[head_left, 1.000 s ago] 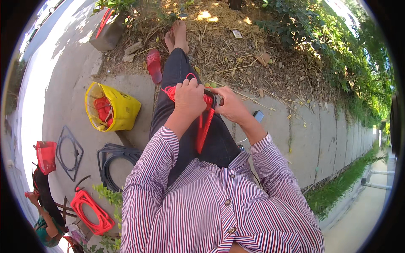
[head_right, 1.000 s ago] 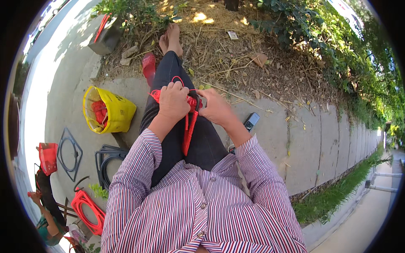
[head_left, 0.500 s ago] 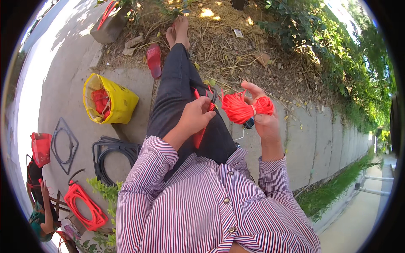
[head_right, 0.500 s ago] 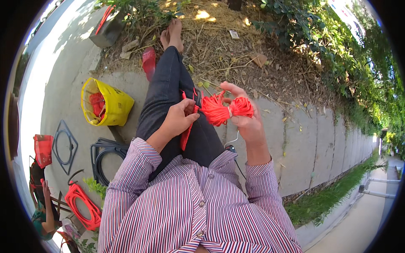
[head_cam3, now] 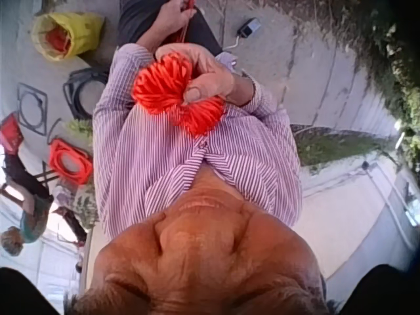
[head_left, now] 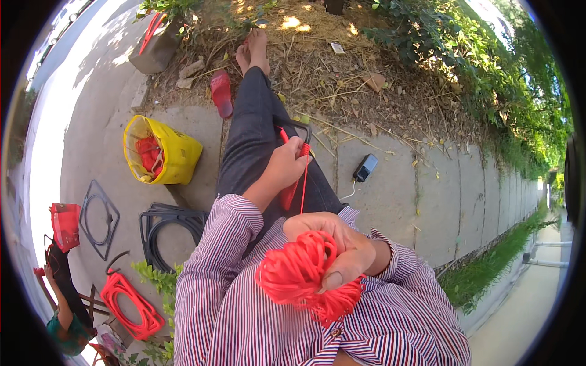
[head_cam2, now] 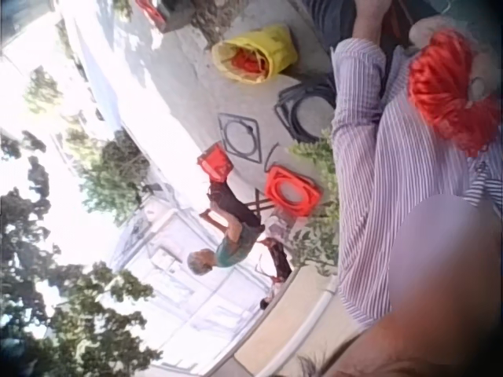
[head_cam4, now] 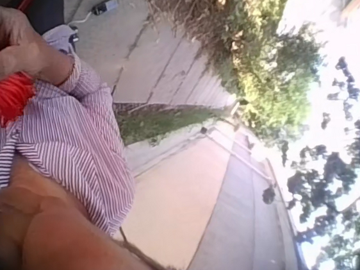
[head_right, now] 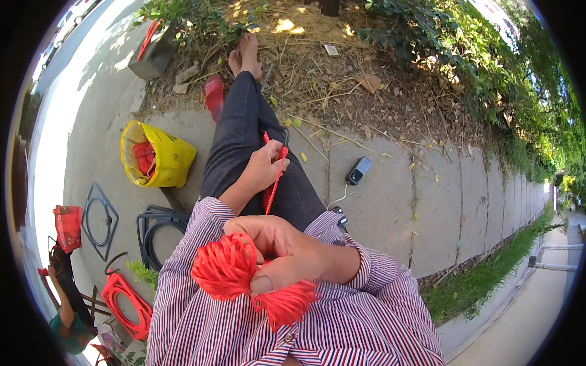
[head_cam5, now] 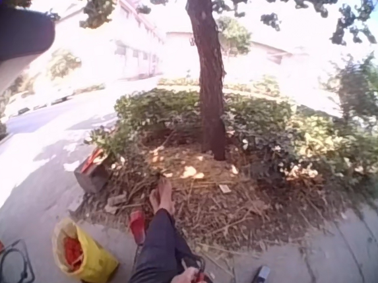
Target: Winding red rope around a black metal furniture frame.
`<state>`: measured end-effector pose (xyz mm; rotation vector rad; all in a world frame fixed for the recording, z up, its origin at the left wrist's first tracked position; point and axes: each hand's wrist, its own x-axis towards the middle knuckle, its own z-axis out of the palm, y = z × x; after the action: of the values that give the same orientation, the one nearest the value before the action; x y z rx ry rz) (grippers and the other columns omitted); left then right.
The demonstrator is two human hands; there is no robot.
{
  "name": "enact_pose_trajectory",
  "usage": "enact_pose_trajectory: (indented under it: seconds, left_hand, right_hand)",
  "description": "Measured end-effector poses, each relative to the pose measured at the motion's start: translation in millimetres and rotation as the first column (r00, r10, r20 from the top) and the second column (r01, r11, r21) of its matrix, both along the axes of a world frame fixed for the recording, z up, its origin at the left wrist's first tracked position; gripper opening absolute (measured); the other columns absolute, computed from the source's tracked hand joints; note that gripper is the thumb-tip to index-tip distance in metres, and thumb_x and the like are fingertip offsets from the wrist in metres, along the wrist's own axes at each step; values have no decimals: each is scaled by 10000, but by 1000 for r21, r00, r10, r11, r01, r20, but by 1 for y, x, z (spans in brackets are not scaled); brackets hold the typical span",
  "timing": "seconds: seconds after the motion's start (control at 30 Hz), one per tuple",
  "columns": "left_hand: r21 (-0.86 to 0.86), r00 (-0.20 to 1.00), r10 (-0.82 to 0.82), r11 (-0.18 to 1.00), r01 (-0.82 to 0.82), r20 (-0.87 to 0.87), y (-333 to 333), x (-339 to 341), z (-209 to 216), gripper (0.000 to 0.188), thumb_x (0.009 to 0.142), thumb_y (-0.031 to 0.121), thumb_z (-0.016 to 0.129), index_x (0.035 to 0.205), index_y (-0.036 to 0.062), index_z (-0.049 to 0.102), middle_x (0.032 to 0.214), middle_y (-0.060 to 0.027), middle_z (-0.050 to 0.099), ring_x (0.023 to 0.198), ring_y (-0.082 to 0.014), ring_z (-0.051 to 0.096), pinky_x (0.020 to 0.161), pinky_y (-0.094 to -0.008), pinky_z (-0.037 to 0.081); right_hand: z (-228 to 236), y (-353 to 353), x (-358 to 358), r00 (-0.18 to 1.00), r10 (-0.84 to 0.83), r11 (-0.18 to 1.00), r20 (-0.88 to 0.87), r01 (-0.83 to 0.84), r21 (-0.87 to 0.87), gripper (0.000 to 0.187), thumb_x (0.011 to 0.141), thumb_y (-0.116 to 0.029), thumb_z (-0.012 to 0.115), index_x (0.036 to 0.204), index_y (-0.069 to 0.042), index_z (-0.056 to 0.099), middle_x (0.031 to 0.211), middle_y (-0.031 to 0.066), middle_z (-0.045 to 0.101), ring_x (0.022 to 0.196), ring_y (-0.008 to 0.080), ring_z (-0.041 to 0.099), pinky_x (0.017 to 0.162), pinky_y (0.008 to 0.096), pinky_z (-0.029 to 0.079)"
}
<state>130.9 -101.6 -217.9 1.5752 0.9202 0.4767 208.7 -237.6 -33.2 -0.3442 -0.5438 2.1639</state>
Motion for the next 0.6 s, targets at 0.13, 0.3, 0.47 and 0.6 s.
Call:
enact_pose_trajectory:
  seconds: [0.13,0.3,0.47,0.6]
  left_hand:
    - [130,993,62,990,-49,-99,2,1,11,353,845,174,668,1113,-23,549,869,-169,658,825,-258,665,750,-330,505]
    - [-331,862,327,922,-201,386,26,-4,39,324,992,307,478,983,6,597,717,-52,599,513,-69,451,455,-206,338]
    - [-368,950,311,884,-288,4,51,-5,24,385,1003,346,424,883,23,596,541,-25,519,384,-79,345,373,-238,248]
    - [-313,985,77,942,-123,-155,50,2,-1,418,975,352,472,752,22,597,579,-53,563,433,-119,459,412,-282,331]
  right_hand:
    - [-4,-2,23,989,-87,991,-118,98,92,544,658,-186,842,998,-13,454,879,55,557,808,110,543,718,252,437]
    - [-16,34,80,626,-587,624,513,-54,779,425,722,-222,793,1045,-13,615,896,61,600,815,191,593,728,298,454]
    - [-90,82,104,-427,-716,689,552,-561,459,338,727,-50,685,1060,-96,659,846,87,605,769,228,589,676,347,456]
    - [-152,112,92,-194,-505,863,841,-152,482,402,735,-81,718,1125,-76,622,987,79,625,910,236,617,780,332,480]
